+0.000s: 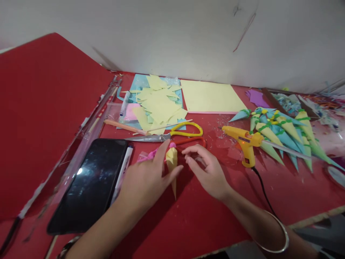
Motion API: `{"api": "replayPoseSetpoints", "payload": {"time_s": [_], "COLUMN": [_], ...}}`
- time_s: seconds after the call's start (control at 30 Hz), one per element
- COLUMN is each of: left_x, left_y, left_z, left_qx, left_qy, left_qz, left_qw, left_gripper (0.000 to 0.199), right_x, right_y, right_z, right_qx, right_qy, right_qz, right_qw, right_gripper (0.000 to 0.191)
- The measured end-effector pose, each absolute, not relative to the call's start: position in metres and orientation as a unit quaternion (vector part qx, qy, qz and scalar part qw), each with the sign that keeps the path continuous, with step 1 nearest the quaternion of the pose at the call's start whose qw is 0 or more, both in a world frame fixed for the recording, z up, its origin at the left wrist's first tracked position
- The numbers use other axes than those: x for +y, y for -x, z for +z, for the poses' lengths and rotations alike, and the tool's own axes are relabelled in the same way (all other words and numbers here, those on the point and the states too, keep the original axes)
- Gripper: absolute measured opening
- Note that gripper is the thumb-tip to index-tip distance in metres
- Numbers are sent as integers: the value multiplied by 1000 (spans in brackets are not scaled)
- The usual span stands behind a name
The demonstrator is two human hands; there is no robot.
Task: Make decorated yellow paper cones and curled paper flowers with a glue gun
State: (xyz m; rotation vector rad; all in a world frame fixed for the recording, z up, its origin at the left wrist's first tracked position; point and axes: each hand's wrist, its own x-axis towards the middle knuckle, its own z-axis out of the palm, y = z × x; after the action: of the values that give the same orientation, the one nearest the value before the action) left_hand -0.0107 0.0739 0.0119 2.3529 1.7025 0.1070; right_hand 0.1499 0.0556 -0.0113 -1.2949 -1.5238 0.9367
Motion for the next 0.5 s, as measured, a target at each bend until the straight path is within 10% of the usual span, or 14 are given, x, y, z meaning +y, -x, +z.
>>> {"api": "replayPoseSetpoints", "payload": {"time_s": [0.2,0.5], "left_x": [80,84], "left_y": [26,25], "left_z": [14,7], "left_qx": [560,523], "left_qy": [-823,-850], "left_qz": [42,15], "left_qw": [-86,-57], "left_gripper": [38,18], "right_x": [55,55], "right_y": [-151,-153], "right_z": [-12,-12], "right_qx": [-616,-618], "right_qy": [524,536], "right_qz": [377,369], "right_qw": [451,442], "right_gripper": [13,12]}}
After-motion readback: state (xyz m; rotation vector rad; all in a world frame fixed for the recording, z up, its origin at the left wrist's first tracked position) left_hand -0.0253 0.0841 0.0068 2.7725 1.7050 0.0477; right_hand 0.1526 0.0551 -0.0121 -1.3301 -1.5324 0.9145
